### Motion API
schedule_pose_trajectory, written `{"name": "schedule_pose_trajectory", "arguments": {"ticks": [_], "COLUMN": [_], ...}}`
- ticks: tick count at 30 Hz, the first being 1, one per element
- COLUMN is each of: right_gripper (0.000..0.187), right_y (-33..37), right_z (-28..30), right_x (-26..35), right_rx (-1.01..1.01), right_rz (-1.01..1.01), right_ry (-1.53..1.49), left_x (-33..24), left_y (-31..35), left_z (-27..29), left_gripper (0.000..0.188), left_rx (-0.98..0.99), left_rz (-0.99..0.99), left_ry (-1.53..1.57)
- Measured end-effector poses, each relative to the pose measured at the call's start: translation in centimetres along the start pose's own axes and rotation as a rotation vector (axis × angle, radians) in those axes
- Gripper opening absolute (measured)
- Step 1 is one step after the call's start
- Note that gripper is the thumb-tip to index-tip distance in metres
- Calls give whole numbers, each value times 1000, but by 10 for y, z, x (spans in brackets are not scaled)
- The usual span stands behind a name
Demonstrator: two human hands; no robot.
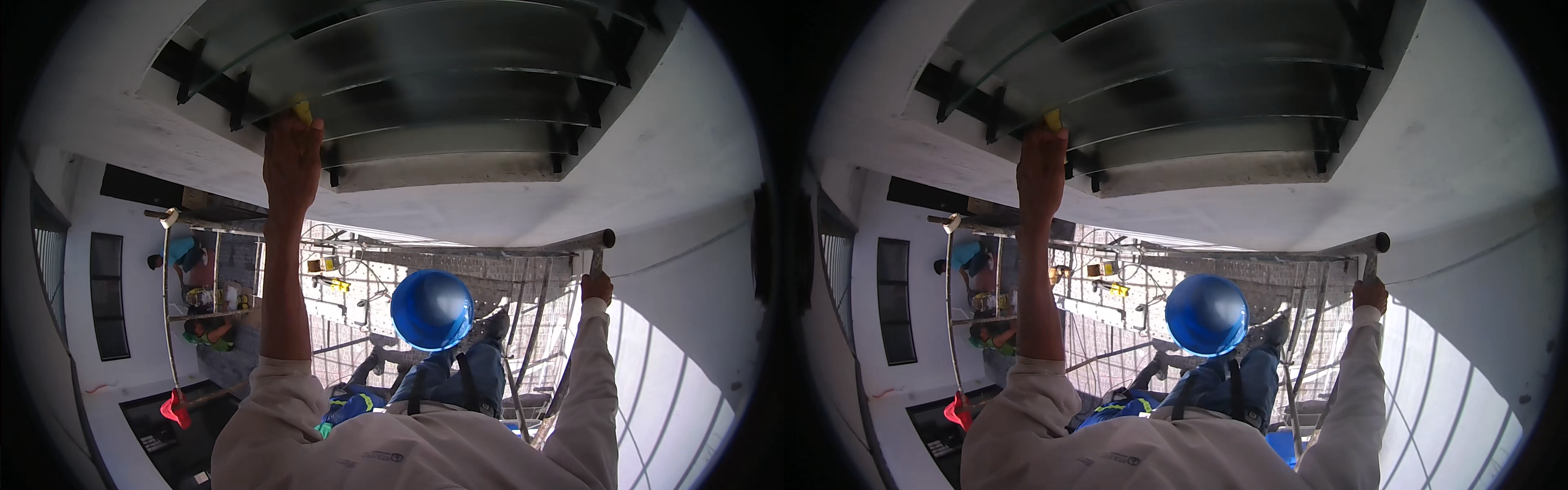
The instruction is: The person stands on scaffolding and repeatedly wipes the underside of a metal ventilation grille with a yellow sponge. They periodically dip the sponge into a blue bucket of water to re-wet it before continuing to clean the grille surface.
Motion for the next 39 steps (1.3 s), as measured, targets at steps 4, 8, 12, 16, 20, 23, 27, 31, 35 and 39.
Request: {"name": "schedule_pose_trajectory", "arguments": {"ticks": [4,8,12,16,20,23,27,31,35,39], "right_gripper": [31,32,34,34,32,31,33,33,34,36], "right_y": [0,-2,-2,-2,-3,0,1,1,3,7], "right_z": [-1,-2,-2,-3,-3,-1,-2,-4,0,4], "right_x": [-2,0,-2,-4,0,0,-4,-5,-1,2], "right_rx": [19,15,-1,25,49,30,38,8,30,47], "right_rz": [0,-4,-18,-33,9,-6,-23,-14,-52,-48], "right_ry": [9,20,-25,-33,21,-57,-77,-65,-125,-99], "left_x": [-24,-63,-54,-22,-39,-28,0,-63,-199,-241], "left_y": [-13,-2,-5,-18,6,2,-29,-28,-9,15], "left_z": [-18,-36,-13,2,-12,-12,-28,-71,-103,-106], "left_gripper": [28,42,40,34,46,41,32,28,33,39], "left_rx": [-94,11,129,68,48,-6,-62,-317,-260,11], "left_rz": [-11,-282,-476,17,-380,-317,-135,-607,-568,-712], "left_ry": [-57,75,10,37,-228,-126,-156,-563,65,308]}}
Point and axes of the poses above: each hand's wrist, its own y-axis away from the middle knuckle, its own z-axis out of the back of the hand, x = y × z, the point moved 2 cm from there along -y, towards the middle knuckle, and after that the axes turned 12 degrees about -y, right-handed, at the moved point
